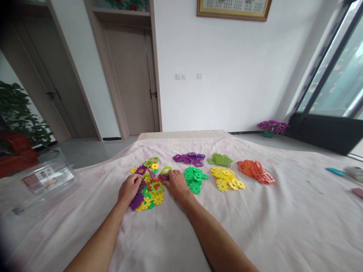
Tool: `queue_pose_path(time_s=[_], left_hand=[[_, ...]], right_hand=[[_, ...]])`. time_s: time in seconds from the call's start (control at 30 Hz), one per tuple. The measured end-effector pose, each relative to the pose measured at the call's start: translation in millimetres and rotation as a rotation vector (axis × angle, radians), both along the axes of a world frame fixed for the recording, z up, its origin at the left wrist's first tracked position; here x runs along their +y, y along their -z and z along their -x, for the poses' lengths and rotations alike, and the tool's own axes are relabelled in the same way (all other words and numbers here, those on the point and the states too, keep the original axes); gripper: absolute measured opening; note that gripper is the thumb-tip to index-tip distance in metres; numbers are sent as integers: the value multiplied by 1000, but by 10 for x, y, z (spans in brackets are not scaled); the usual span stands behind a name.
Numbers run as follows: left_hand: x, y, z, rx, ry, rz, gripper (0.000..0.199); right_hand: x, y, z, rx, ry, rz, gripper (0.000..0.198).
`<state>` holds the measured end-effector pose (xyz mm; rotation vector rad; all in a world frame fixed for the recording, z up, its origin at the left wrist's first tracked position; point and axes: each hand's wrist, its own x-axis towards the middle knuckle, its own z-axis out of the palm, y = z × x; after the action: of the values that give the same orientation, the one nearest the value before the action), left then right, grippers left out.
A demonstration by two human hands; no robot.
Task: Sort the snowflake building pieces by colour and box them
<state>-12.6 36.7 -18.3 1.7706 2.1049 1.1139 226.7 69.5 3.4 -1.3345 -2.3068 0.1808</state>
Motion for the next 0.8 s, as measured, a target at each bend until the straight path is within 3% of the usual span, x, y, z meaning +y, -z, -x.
queue_pose_path(time_s=[0.17, 0.43, 0.6, 0.8], left_hand=[[10, 13, 4, 12, 3, -3, 23], [5, 2, 5, -24, 1, 17, 23], [7, 11, 10, -14, 0, 14, 24], [24, 14, 17, -9, 0, 25, 25]], right_hand=[[9, -20, -78, 36, 16, -82, 17], [-6, -245, -169, -68, -105, -308, 37], [136, -235, -406, 114, 125, -122, 41], [458, -175, -737, 563, 331, -6, 44]])
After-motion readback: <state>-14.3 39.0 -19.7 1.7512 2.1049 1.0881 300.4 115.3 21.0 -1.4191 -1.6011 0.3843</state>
